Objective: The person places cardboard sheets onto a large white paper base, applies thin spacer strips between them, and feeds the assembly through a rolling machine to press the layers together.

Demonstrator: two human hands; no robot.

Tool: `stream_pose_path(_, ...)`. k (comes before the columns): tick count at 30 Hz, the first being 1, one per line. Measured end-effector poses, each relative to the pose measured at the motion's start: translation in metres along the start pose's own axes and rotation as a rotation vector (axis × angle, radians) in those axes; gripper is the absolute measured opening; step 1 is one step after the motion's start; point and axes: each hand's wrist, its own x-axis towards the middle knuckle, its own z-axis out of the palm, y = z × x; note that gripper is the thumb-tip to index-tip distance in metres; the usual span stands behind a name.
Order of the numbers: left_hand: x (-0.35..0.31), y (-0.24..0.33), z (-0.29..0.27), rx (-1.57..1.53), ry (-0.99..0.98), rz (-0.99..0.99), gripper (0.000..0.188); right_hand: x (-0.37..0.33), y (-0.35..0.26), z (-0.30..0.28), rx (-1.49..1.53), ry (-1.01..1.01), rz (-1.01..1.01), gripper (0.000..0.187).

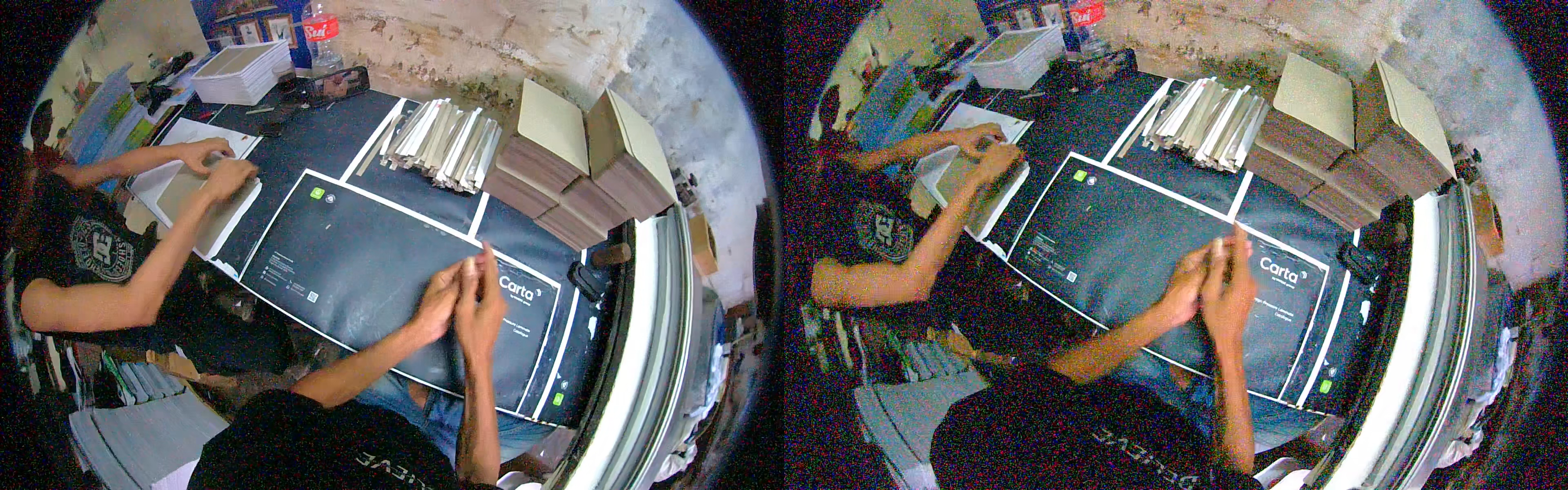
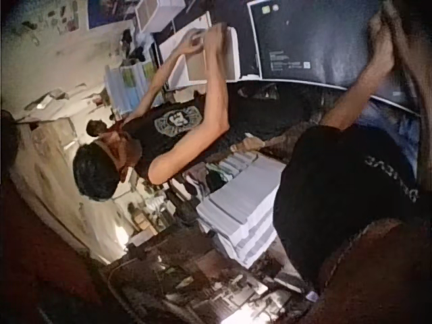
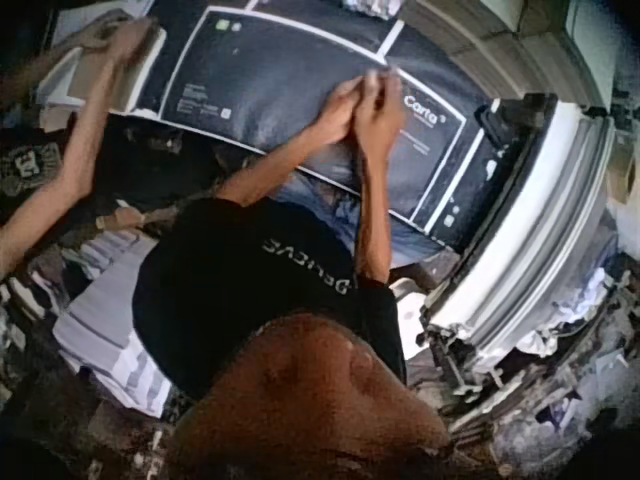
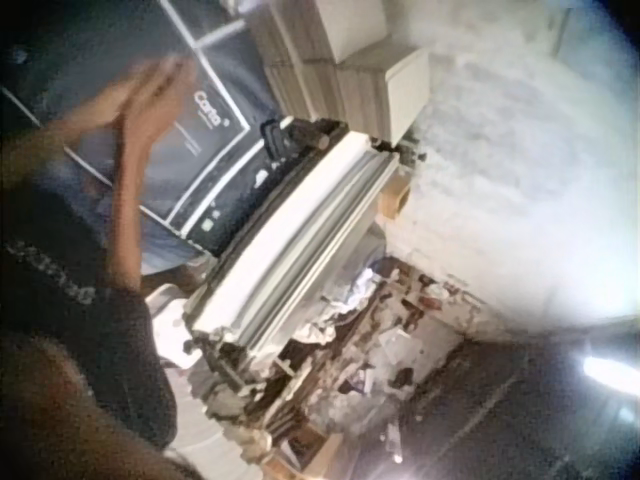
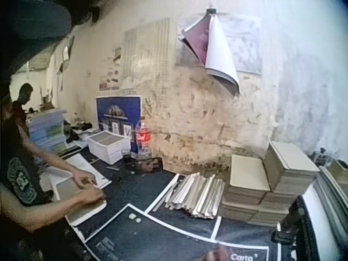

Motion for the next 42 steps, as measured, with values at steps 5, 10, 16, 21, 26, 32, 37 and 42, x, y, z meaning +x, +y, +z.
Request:
stream_pose_path(5,0.007,0.031,-0.027,0.660,0.094,0.007,0.028,-0.009,0.005,-0.008,0.029,-0.232,0.066,0.060)
stream_pose_path(10,0.020,0.050,-0.057,0.399,0.139,-0.172,0.030,-0.018,-0.008,-0.018,-0.192,-0.533,0.112,0.076)
stream_pose_path(16,0.036,0.034,-0.027,0.242,0.366,-0.052,0.027,-0.006,-0.005,-0.004,-0.305,-0.457,-0.118,0.073)
stream_pose_path(21,0.060,0.043,-0.011,0.061,0.302,-0.103,0.050,0.000,-0.006,0.011,0.128,-0.458,-0.012,0.073)
stream_pose_path(26,0.016,-0.019,0.033,0.213,-0.041,0.137,0.069,0.027,0.055,0.010,0.386,-0.172,0.042,0.064)
stream_pose_path(32,0.001,-0.003,0.043,0.208,0.017,0.131,0.079,0.024,0.022,0.004,0.665,-0.149,0.380,0.066)
stream_pose_path(37,0.054,0.047,-0.017,0.644,0.253,0.526,0.074,-0.001,-0.032,0.004,0.387,-0.416,0.407,0.064)
stream_pose_path(42,0.098,0.098,-0.123,1.095,0.519,0.503,0.022,0.015,0.018,0.023,0.362,-0.304,0.465,0.022)
